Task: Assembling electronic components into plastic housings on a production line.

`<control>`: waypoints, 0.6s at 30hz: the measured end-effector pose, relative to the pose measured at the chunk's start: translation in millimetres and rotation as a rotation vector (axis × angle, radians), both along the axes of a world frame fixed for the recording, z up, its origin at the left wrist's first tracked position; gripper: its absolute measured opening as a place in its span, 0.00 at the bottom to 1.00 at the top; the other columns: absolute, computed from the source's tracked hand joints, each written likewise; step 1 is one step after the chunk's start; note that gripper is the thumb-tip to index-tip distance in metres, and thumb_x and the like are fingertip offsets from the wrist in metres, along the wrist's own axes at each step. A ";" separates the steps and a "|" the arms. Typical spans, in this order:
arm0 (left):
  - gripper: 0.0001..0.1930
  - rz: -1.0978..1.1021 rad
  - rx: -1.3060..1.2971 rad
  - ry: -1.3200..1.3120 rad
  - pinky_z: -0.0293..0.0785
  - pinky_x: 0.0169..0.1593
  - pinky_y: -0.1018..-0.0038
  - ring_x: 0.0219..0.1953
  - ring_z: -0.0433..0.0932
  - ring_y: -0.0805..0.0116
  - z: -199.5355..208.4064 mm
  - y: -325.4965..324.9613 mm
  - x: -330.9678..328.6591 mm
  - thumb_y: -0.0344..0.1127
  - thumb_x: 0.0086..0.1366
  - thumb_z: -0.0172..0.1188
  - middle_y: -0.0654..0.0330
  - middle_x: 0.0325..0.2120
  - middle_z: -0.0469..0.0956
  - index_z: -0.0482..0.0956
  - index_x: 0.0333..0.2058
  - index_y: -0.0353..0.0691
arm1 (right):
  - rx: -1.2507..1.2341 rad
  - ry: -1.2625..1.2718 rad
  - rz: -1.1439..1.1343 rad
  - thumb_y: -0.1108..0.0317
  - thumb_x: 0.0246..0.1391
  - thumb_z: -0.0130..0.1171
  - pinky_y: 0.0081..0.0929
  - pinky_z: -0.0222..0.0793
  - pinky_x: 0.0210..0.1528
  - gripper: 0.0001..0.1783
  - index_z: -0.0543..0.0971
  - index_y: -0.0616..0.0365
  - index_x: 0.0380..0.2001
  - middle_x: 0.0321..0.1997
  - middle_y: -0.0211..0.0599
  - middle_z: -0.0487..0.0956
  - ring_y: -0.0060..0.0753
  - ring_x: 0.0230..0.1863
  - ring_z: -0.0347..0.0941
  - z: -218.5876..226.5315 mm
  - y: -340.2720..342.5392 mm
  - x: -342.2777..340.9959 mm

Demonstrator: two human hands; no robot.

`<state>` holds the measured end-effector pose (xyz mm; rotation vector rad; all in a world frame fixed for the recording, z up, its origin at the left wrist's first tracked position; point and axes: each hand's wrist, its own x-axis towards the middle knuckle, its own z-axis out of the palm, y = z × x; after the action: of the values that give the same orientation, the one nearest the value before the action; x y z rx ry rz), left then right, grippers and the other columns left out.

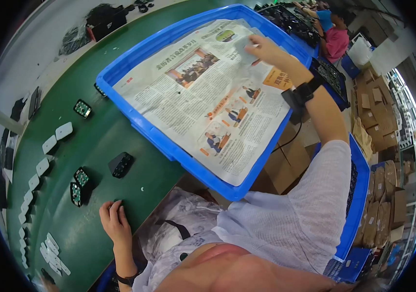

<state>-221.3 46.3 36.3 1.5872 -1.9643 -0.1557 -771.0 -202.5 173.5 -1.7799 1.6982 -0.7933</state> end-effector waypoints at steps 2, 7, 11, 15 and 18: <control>0.09 -0.022 -0.036 -0.008 0.68 0.46 0.64 0.42 0.72 0.51 1.6 -0.1 -1.5 0.23 0.60 0.55 0.50 0.39 0.71 0.75 0.41 0.36 | 0.018 0.128 0.018 0.63 0.59 0.55 0.29 0.82 0.33 0.27 0.66 0.70 0.56 0.53 0.50 0.71 0.40 0.45 0.77 3.9 20.8 3.1; 0.09 -0.019 -0.090 -0.052 0.70 0.43 0.63 0.40 0.72 0.52 -1.6 -2.0 -1.4 0.23 0.58 0.58 0.50 0.38 0.71 0.77 0.39 0.35 | 0.231 0.343 -0.048 0.58 0.62 0.52 0.34 0.67 0.56 0.29 0.64 0.67 0.60 0.57 0.48 0.71 0.40 0.55 0.72 6.4 20.2 -12.3; 0.10 -0.007 -0.081 -0.051 0.69 0.45 0.63 0.41 0.72 0.51 -4.9 -3.5 0.4 0.22 0.59 0.56 0.50 0.39 0.70 0.76 0.40 0.36 | 0.373 0.277 -0.113 0.57 0.62 0.50 0.29 0.76 0.46 0.31 0.62 0.68 0.61 0.58 0.51 0.70 0.40 0.50 0.75 8.6 20.9 -22.2; 0.11 -0.012 -0.051 -0.045 0.67 0.46 0.63 0.42 0.71 0.51 -7.3 -1.9 7.4 0.21 0.60 0.54 0.50 0.39 0.69 0.75 0.41 0.37 | 0.335 0.213 -0.150 0.57 0.63 0.50 0.26 0.82 0.37 0.29 0.63 0.67 0.59 0.55 0.52 0.70 0.37 0.43 0.78 -2.2 11.3 -45.8; 0.11 -0.013 -0.052 -0.041 0.67 0.46 0.63 0.42 0.71 0.51 -8.1 -1.9 6.3 0.21 0.60 0.54 0.50 0.39 0.69 0.75 0.41 0.37 | 0.159 0.025 -0.219 0.59 0.61 0.50 0.28 0.82 0.31 0.25 0.68 0.68 0.54 0.46 0.49 0.76 0.38 0.36 0.80 -6.6 -3.1 -87.3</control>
<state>-215.0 44.4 28.2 1.5555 -1.9940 -0.0771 -858.3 -205.5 167.0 -1.5221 1.9386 -0.7066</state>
